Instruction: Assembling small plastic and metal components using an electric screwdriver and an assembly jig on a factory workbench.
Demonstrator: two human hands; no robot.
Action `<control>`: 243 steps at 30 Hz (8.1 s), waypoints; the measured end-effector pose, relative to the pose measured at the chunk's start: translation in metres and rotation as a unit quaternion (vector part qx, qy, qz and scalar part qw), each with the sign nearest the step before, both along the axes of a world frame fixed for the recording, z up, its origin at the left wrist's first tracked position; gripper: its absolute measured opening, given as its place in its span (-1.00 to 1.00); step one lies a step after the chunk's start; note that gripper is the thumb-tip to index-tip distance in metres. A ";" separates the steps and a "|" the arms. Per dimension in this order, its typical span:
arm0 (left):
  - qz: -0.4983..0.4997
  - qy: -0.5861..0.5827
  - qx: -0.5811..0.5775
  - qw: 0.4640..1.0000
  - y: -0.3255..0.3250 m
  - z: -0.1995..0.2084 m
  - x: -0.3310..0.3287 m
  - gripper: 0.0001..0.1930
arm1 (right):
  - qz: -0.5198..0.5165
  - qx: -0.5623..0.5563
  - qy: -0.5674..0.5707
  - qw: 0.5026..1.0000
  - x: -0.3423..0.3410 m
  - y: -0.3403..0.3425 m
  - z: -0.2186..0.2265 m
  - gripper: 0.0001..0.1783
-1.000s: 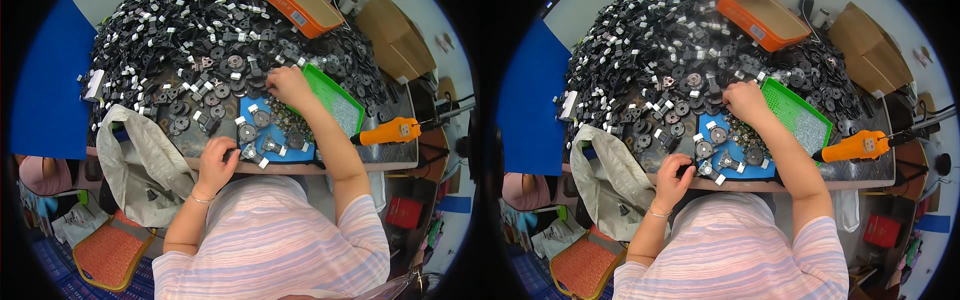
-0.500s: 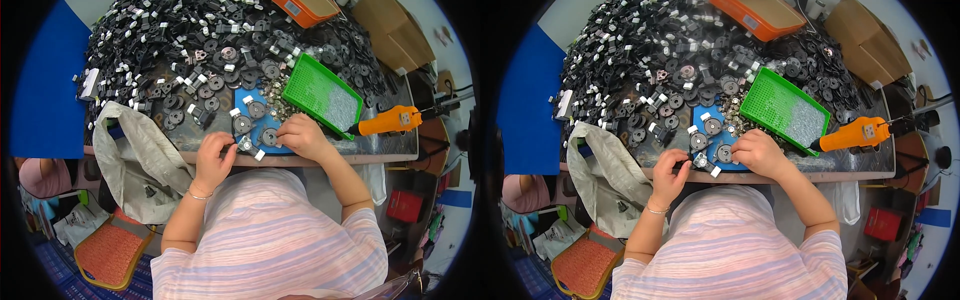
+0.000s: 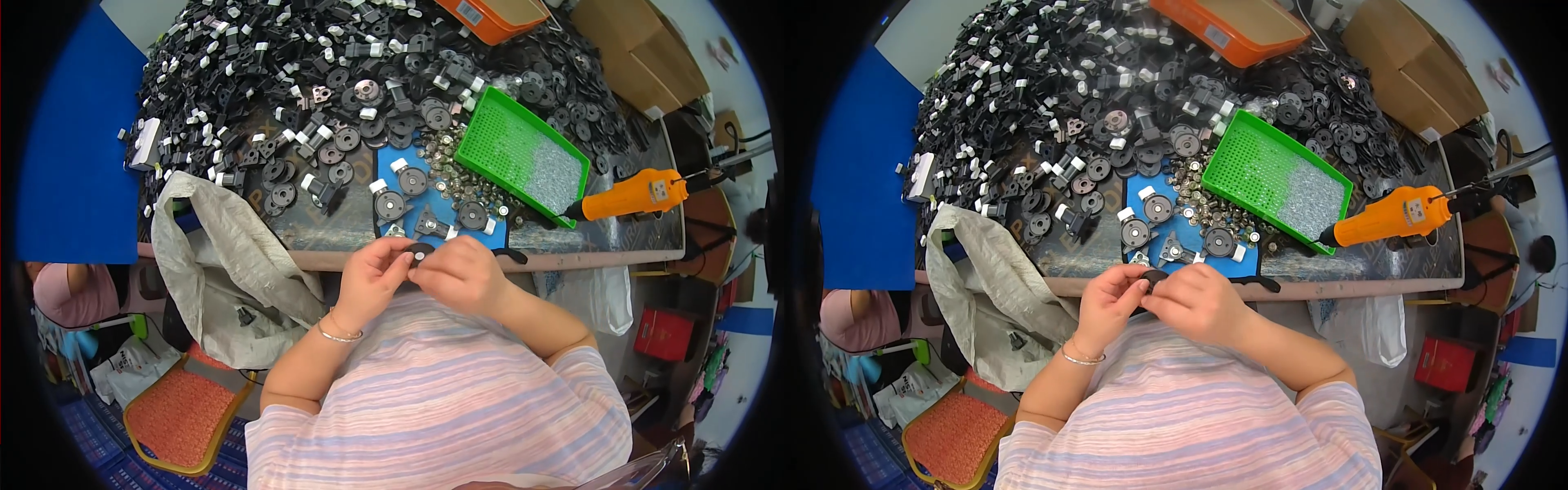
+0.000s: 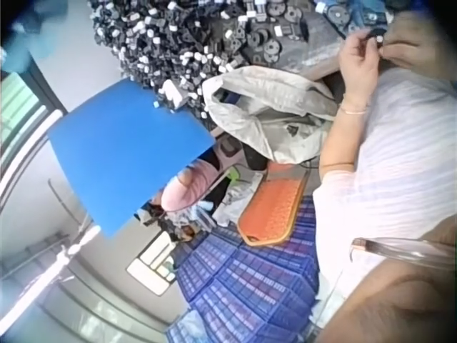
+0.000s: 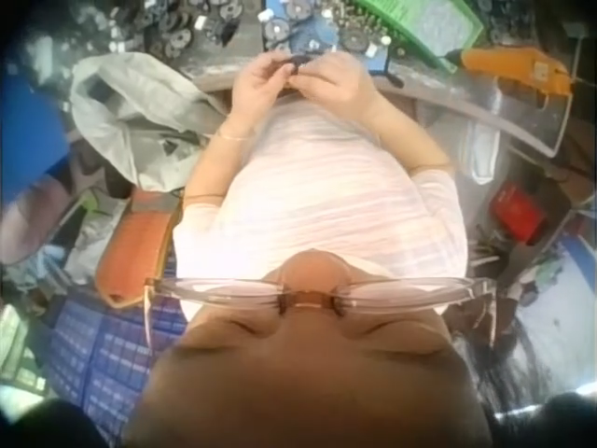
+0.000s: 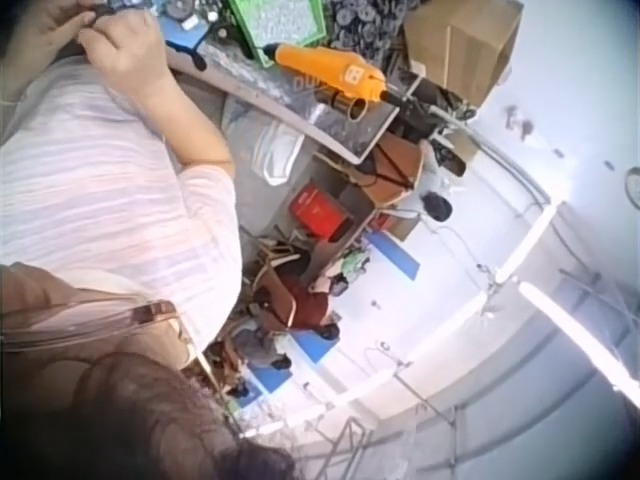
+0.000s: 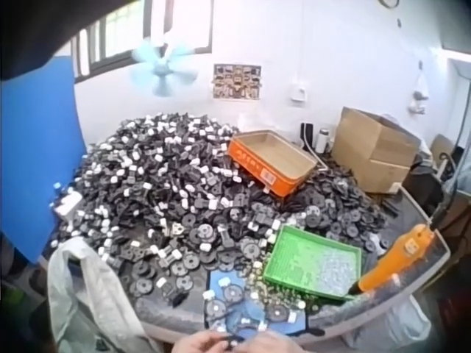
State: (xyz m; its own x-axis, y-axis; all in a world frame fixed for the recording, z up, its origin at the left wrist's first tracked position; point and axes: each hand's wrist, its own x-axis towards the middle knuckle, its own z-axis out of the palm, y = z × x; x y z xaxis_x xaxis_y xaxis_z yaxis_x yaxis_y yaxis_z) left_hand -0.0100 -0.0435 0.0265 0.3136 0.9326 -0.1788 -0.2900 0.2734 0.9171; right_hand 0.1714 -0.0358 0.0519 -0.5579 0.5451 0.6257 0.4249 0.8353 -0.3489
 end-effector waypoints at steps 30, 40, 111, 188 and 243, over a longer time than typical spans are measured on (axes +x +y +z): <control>0.079 0.334 0.273 0.899 0.017 0.011 -0.021 -0.76 | -0.186 -0.254 -0.194 0.929 0.012 0.038 0.002 -0.47; 0.102 0.342 0.297 0.886 0.017 0.018 -0.033 -0.79 | -0.185 -0.249 -0.240 0.920 0.012 0.054 0.020 -0.47; 0.101 0.168 0.065 0.978 0.026 -0.017 -0.031 -0.80 | -0.037 -0.259 -0.116 0.958 -0.011 0.055 0.006 -0.50; 0.066 0.543 0.336 0.767 0.133 0.035 -0.020 -0.74 | -0.128 -0.177 0.591 0.777 0.139 0.038 0.029 -0.57; 0.040 0.473 0.301 0.827 0.014 -0.013 0.024 -0.51 | -0.057 -0.173 0.536 0.825 0.073 0.096 0.019 -0.75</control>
